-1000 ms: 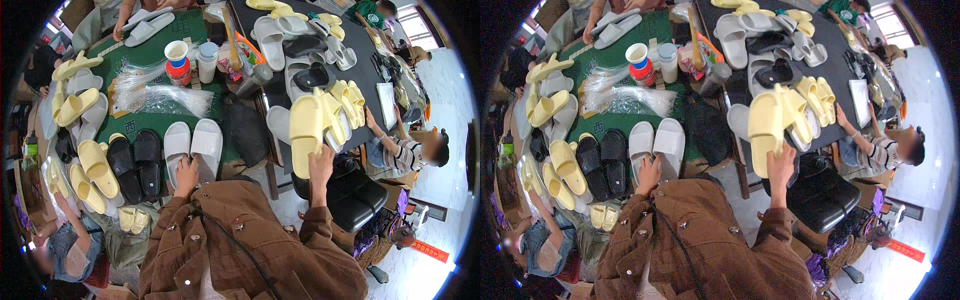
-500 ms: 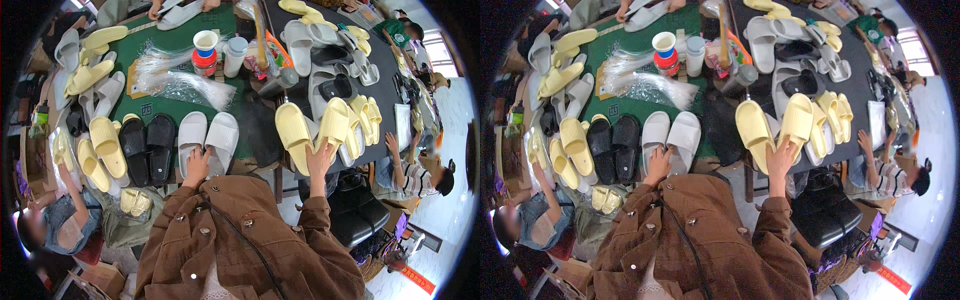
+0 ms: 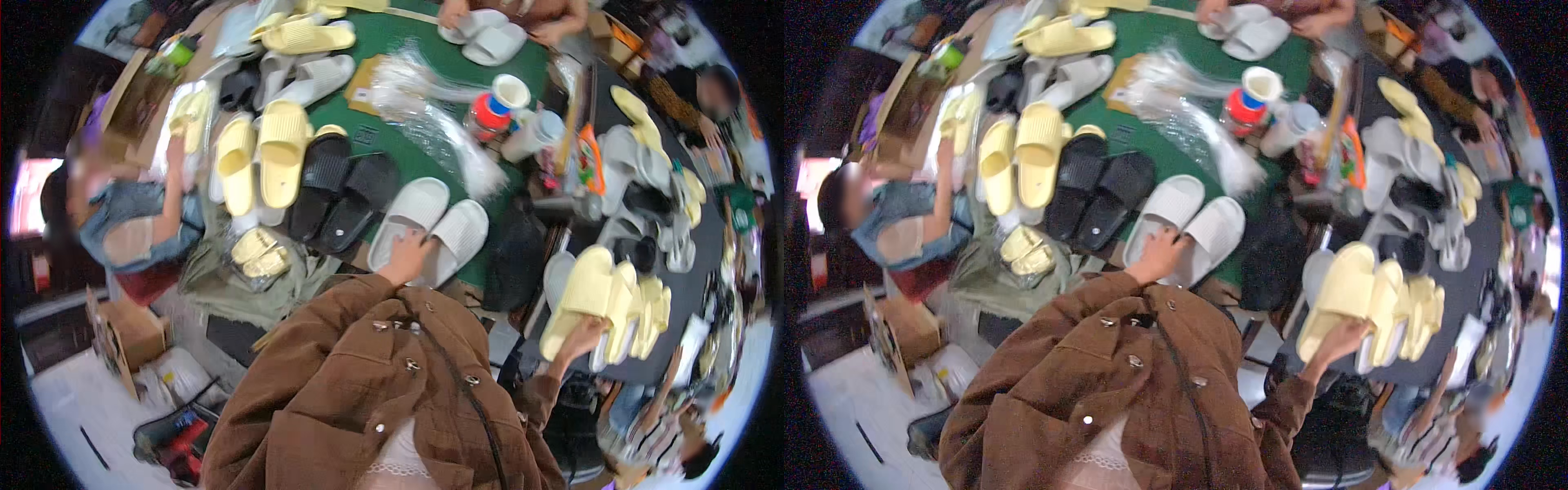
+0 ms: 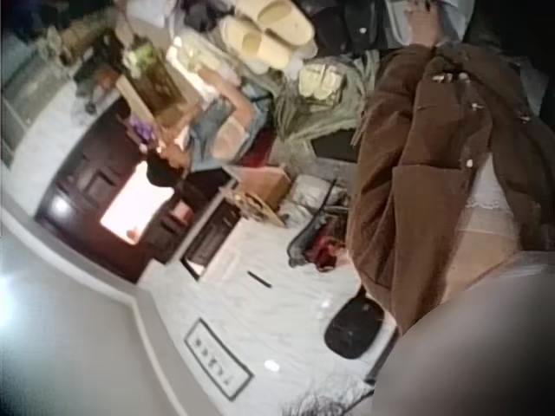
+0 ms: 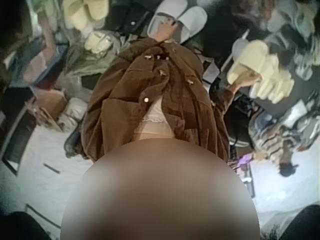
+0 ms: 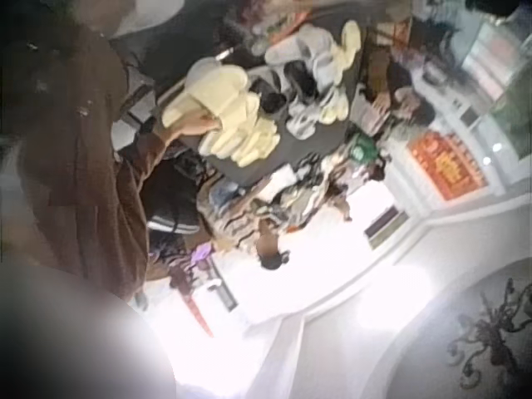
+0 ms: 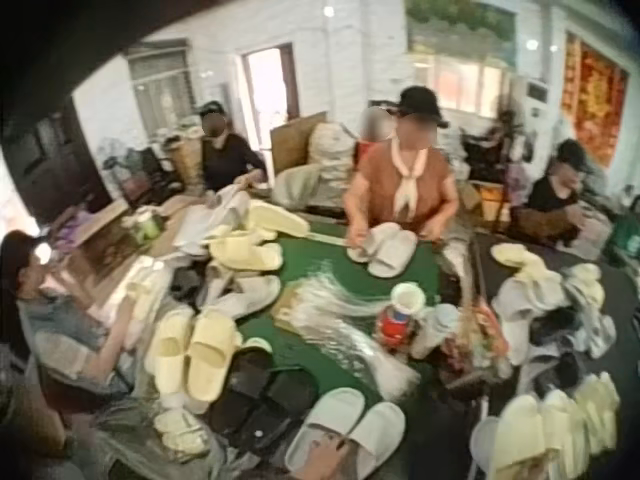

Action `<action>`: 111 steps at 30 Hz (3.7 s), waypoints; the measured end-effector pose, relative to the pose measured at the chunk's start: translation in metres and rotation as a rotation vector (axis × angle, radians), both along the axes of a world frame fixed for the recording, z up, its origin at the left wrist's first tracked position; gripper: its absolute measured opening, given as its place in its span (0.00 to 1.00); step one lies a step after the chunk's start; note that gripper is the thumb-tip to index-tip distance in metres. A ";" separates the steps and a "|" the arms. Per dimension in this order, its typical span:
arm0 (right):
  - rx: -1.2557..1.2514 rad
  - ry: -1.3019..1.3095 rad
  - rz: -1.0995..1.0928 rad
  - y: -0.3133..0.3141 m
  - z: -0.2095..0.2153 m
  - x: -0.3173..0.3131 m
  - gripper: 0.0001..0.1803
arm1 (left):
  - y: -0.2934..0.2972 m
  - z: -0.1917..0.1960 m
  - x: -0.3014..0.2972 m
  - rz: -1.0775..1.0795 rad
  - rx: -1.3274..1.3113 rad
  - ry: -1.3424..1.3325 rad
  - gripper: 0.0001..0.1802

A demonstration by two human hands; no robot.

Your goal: Inspecting and organizing pairs of foam slippers on a work table.

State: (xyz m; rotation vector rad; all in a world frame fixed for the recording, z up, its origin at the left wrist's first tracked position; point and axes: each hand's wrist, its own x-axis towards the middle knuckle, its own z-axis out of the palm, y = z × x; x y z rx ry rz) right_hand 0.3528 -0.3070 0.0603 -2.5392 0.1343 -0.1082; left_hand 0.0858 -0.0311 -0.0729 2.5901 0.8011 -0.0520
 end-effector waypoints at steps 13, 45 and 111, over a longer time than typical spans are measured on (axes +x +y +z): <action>-0.201 -0.283 0.300 0.006 -0.012 0.015 0.14 | -0.003 0.013 0.006 0.072 0.033 -0.138 0.20; 0.347 -0.124 0.053 0.008 -0.011 -0.009 0.21 | 0.120 0.086 -0.079 0.559 0.406 -0.316 0.08; 0.337 0.427 0.945 0.183 -0.111 -0.109 0.20 | 0.041 0.027 0.013 0.130 0.057 -0.186 0.33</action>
